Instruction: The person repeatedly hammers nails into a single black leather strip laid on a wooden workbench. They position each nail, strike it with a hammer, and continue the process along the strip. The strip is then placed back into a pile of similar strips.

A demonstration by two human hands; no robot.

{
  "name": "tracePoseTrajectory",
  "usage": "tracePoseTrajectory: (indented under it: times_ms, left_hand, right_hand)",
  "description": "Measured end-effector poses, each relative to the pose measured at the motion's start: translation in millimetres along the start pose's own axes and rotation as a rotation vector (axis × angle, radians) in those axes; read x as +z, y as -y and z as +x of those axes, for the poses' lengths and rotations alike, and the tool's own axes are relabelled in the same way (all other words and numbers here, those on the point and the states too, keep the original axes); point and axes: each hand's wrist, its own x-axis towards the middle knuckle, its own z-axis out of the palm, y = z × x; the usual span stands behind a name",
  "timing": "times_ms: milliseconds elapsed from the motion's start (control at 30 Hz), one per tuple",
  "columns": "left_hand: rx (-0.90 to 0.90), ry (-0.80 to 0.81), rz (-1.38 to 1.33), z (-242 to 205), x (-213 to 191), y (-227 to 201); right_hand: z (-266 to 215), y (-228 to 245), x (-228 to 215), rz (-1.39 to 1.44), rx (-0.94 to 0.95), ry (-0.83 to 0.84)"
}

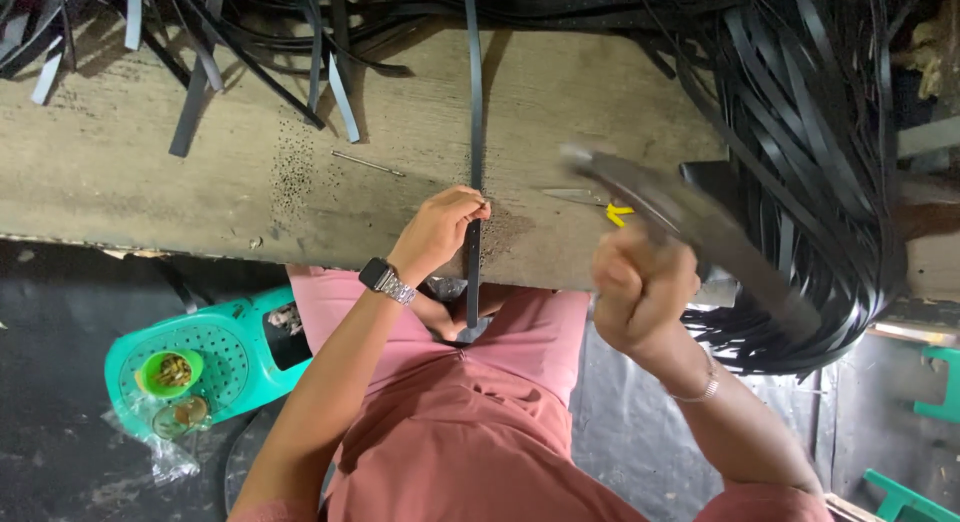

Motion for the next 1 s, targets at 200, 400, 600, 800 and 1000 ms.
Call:
tracePoseTrajectory:
  times_ms: [200, 400, 600, 800, 1000]
  left_hand:
    - [0.048, 0.072, 0.093, -3.4, 0.7, 15.7]
    - [-0.048, 0.064, 0.019, -8.5, 3.6, 3.2]
    - [-0.068, 0.051, -0.020, 3.4, -9.1, -15.8]
    - [-0.107, 0.029, -0.135, 9.6, -19.1, -28.1]
    - [-0.084, -0.031, -0.145, 12.9, -19.2, -27.6]
  right_hand:
    - [-9.9, 15.0, 20.7, 0.069, -0.181, 0.521]
    - [-7.2, -24.6, -10.7, 0.330, 0.300, 0.324]
    - [16.6, -33.6, 8.4, 0.795, 0.144, -0.276]
    - [27.8, -82.8, 93.9, -0.141, 0.159, -0.101]
    - [14.5, -47.7, 128.3, -0.294, 0.015, 0.025]
